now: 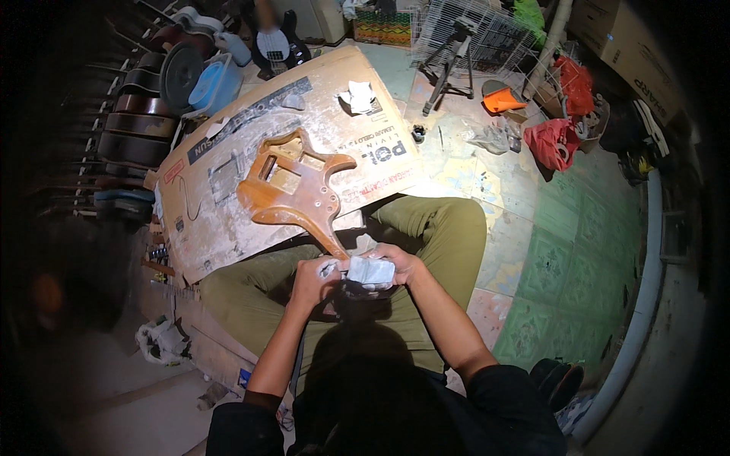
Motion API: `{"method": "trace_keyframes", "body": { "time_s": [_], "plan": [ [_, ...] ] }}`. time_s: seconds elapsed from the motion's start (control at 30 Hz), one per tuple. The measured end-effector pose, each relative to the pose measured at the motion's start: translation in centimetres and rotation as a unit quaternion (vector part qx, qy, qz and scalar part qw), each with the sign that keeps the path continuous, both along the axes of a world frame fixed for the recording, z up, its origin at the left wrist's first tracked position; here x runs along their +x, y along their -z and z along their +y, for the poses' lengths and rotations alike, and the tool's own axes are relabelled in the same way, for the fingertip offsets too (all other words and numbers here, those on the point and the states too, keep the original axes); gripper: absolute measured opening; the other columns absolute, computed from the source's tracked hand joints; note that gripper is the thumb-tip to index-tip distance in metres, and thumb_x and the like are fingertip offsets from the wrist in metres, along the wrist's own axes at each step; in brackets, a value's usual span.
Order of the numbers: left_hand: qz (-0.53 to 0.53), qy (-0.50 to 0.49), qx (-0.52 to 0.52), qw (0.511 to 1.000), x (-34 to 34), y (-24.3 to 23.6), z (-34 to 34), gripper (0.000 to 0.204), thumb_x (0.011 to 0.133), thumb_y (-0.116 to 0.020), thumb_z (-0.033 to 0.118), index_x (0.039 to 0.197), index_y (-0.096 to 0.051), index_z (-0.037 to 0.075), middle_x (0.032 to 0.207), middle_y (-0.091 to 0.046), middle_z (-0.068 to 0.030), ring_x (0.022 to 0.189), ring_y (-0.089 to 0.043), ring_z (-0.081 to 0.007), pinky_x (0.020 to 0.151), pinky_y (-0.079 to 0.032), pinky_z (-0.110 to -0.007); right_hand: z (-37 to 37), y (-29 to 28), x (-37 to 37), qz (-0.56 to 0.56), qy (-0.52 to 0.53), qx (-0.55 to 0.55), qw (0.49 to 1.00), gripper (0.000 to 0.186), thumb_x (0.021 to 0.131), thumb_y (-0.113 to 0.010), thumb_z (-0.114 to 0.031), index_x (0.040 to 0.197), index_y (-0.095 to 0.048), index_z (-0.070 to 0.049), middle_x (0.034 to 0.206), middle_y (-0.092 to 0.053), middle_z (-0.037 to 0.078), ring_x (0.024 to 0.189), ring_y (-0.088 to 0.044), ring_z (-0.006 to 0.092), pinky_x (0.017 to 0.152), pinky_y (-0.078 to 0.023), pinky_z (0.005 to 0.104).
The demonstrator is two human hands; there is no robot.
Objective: The person is sanding the body of a guitar using a sanding block, moving it across various parts of the wooden surface.
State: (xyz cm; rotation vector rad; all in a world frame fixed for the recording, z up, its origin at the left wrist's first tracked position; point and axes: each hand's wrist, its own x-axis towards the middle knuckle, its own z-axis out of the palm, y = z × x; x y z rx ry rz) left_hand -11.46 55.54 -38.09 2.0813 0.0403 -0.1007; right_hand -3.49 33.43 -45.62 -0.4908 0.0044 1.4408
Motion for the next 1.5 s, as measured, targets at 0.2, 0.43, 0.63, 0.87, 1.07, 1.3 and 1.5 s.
{"method": "trace_keyframes", "body": {
  "time_s": [0.2, 0.43, 0.63, 0.87, 1.07, 1.3, 1.5],
  "plan": [
    [0.089, -0.023, 0.037, 0.995, 0.2, -0.8, -0.7, 0.019, 0.079, -0.067, 0.015, 0.084, -0.069, -0.003, 0.068, -0.063, -0.0188, 0.058, -0.064, -0.0295, 0.06, -0.05, -0.038, 0.6, 1.3, -0.4, 0.008, -0.004, -0.038, 0.999, 0.06, 0.087, -0.056, -0.044, 0.134, -0.06, -0.007, 0.098, -0.071, 0.011, 0.067, -0.067, 0.0209, 0.043, -0.046, 0.0276],
    [-0.005, -0.028, 0.044, 0.999, 0.4, 0.0, -0.6, 0.015, 0.079, -0.064, 0.01, 0.084, -0.07, -0.003, 0.072, -0.066, -0.0217, 0.064, -0.069, -0.0323, 0.062, -0.052, -0.039, 0.6, 1.1, -0.2, 0.009, -0.039, -0.075, 0.996, 0.064, 0.087, -0.056, -0.038, 0.14, -0.055, -0.002, 0.115, -0.07, 0.011, 0.085, -0.068, 0.0176, 0.067, -0.056, 0.0311],
    [0.009, -0.036, 0.027, 0.999, -0.4, 0.1, -0.4, 0.013, 0.078, -0.064, 0.008, 0.084, -0.071, -0.002, 0.074, -0.068, -0.0207, 0.067, -0.071, -0.0314, 0.064, -0.054, -0.038, 0.8, 0.4, -0.4, 0.034, -0.009, -0.067, 0.997, 0.047, 0.086, -0.062, -0.042, 0.111, -0.068, -0.002, 0.08, -0.07, 0.008, 0.056, -0.065, 0.0175, 0.043, -0.05, 0.0275],
    [0.011, -0.017, 0.062, 0.998, -1.0, 0.4, -0.3, 0.015, 0.076, -0.069, 0.009, 0.087, -0.072, 0.0, 0.078, -0.07, -0.0203, 0.071, -0.072, -0.0322, 0.067, -0.055, -0.037, 1.5, 0.3, -0.8, 0.014, -0.007, -0.084, 0.996, 0.046, 0.087, -0.061, -0.042, 0.109, -0.069, -0.003, 0.079, -0.071, 0.007, 0.055, -0.065, 0.0162, 0.043, -0.049, 0.0273],
    [-0.056, 0.0, 0.083, 0.995, -1.0, 0.7, -0.3, 0.014, 0.076, -0.068, 0.01, 0.085, -0.072, -0.001, 0.079, -0.07, -0.0202, 0.073, -0.071, -0.034, 0.068, -0.056, -0.039, 1.4, 0.8, -0.9, 0.031, -0.005, -0.102, 0.994, 0.044, 0.087, -0.061, -0.041, 0.107, -0.07, -0.004, 0.077, -0.07, 0.005, 0.053, -0.063, 0.0156, 0.043, -0.049, 0.0284],
    [-0.024, -0.005, 0.045, 0.999, -1.0, 0.3, -0.3, 0.013, 0.077, -0.066, 0.006, 0.087, -0.072, 0.0, 0.082, -0.07, -0.0209, 0.074, -0.071, -0.0359, 0.069, -0.056, -0.04, 1.1, 1.0, -0.6, 0.022, 0.001, -0.079, 0.997, 0.044, 0.087, -0.061, -0.042, 0.108, -0.07, -0.004, 0.079, -0.071, 0.005, 0.054, -0.063, 0.0154, 0.042, -0.047, 0.0282],
    [0.003, 0.017, 0.095, 0.995, -1.4, 0.1, -0.3, 0.015, 0.077, -0.068, 0.007, 0.09, -0.071, 0.0, 0.084, -0.07, -0.0208, 0.077, -0.07, -0.037, 0.07, -0.056, -0.041, 1.1, 0.0, -0.5, 0.022, -0.001, -0.086, 0.996, 0.042, 0.085, -0.065, -0.039, 0.11, -0.07, -0.005, 0.088, -0.073, 0.005, 0.067, -0.068, 0.0158, 0.054, -0.053, 0.0293]
  ]
}}
